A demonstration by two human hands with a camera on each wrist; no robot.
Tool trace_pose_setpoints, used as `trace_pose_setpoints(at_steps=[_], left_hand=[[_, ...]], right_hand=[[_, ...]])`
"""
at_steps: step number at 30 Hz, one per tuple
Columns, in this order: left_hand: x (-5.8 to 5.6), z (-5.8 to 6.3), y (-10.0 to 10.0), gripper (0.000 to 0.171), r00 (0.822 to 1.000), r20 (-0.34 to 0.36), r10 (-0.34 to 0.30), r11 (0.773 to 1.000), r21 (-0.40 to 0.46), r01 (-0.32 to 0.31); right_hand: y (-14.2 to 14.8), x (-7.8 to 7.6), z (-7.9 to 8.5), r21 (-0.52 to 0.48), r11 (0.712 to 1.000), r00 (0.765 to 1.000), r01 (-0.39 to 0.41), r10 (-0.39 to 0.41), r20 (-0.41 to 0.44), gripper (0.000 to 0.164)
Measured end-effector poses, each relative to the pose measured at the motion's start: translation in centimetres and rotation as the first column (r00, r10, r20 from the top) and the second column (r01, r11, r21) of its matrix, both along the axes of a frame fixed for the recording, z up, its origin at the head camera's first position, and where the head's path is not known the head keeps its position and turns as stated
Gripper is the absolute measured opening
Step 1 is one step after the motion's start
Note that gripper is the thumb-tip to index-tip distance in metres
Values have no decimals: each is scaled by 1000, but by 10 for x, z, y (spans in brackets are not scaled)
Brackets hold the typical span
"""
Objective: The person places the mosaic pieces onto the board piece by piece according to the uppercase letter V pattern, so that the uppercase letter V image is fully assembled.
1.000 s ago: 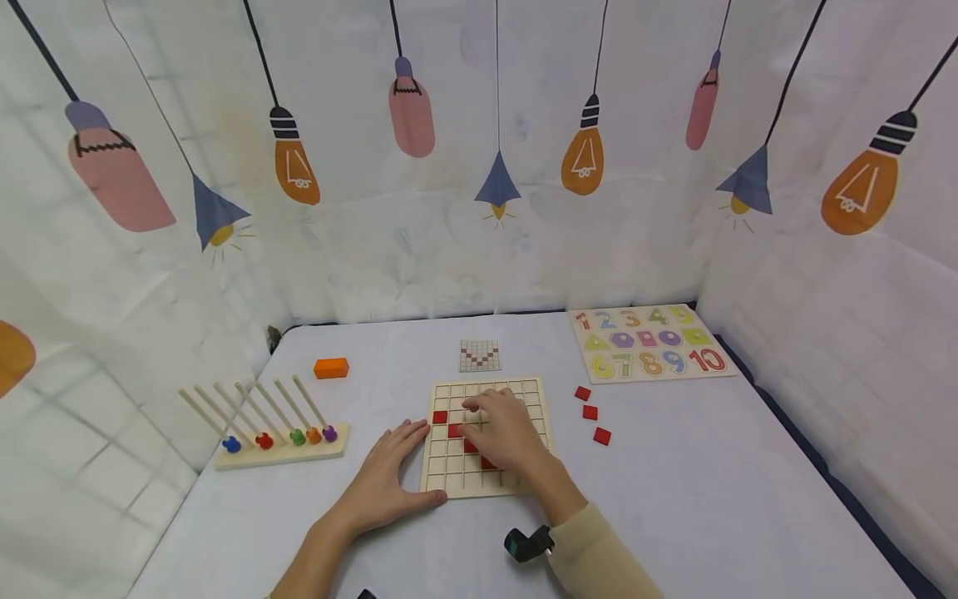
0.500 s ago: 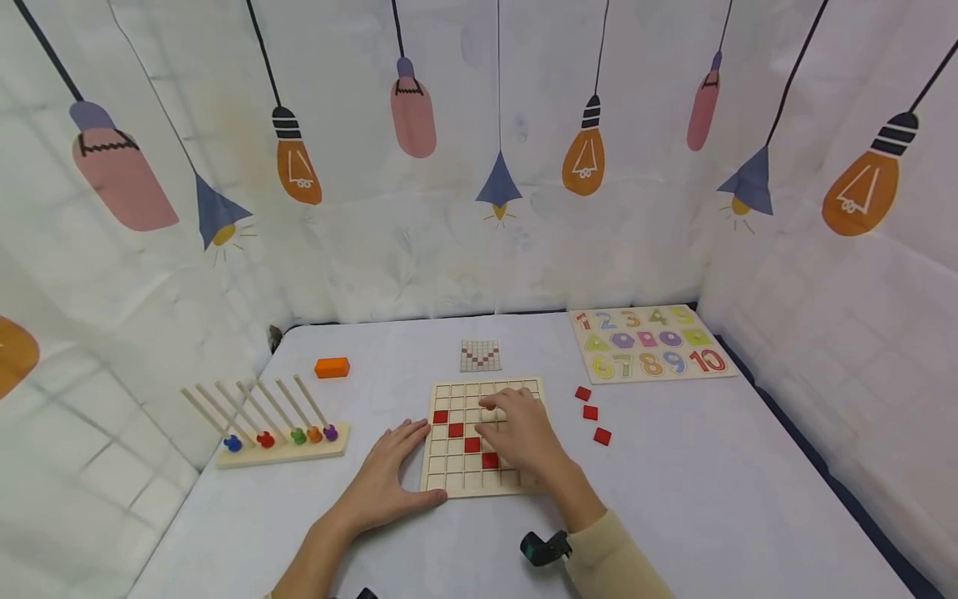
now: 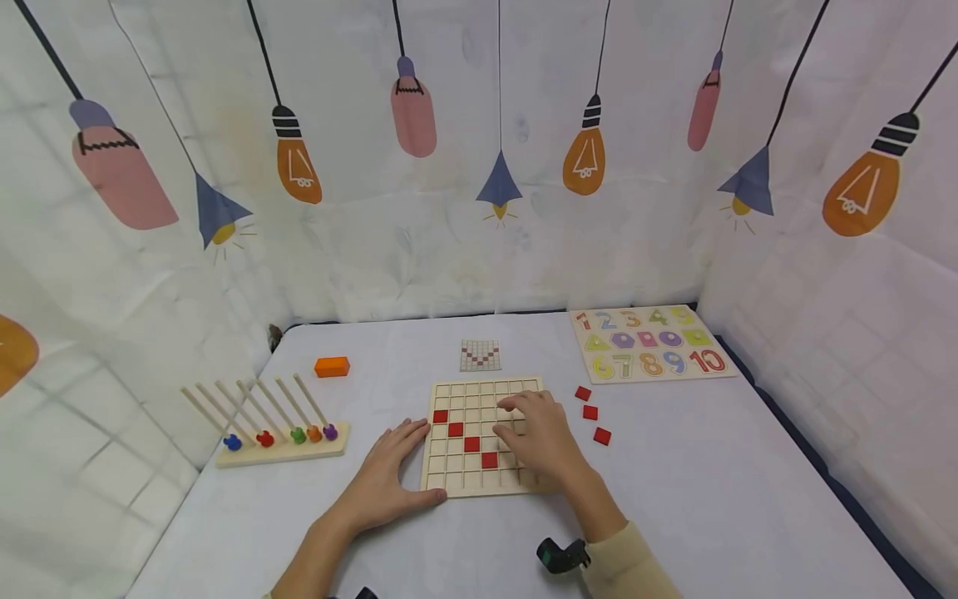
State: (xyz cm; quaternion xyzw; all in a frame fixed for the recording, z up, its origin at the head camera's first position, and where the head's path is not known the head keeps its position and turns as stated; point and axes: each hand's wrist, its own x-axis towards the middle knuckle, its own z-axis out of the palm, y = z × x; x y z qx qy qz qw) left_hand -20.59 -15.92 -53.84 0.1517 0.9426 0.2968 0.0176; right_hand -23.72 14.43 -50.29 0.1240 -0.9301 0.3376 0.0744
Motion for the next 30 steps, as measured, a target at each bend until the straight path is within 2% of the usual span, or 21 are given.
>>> trace_pose_setpoints(at_steps=[6,15,23,30], left_hand=[[0,2,0,119,1000,9,2,1000,4,-2],[1,0,-1,119,1000,10,5,1000,-2,-5],[1,0,-1,119,1000,5,5,1000,8,-5],[0,0,-1,119,1000,-1,-1,1000,6,1]], right_hand=[[12,2,-2,9,1000,1000,23,-23,5,42],[31,6,-3,22,999,998,31,-30,-56,43],[47,10,-5,20,999,996,32,-31,-78,42],[60,14,-9,47,996,994,69,-64,-93,42]])
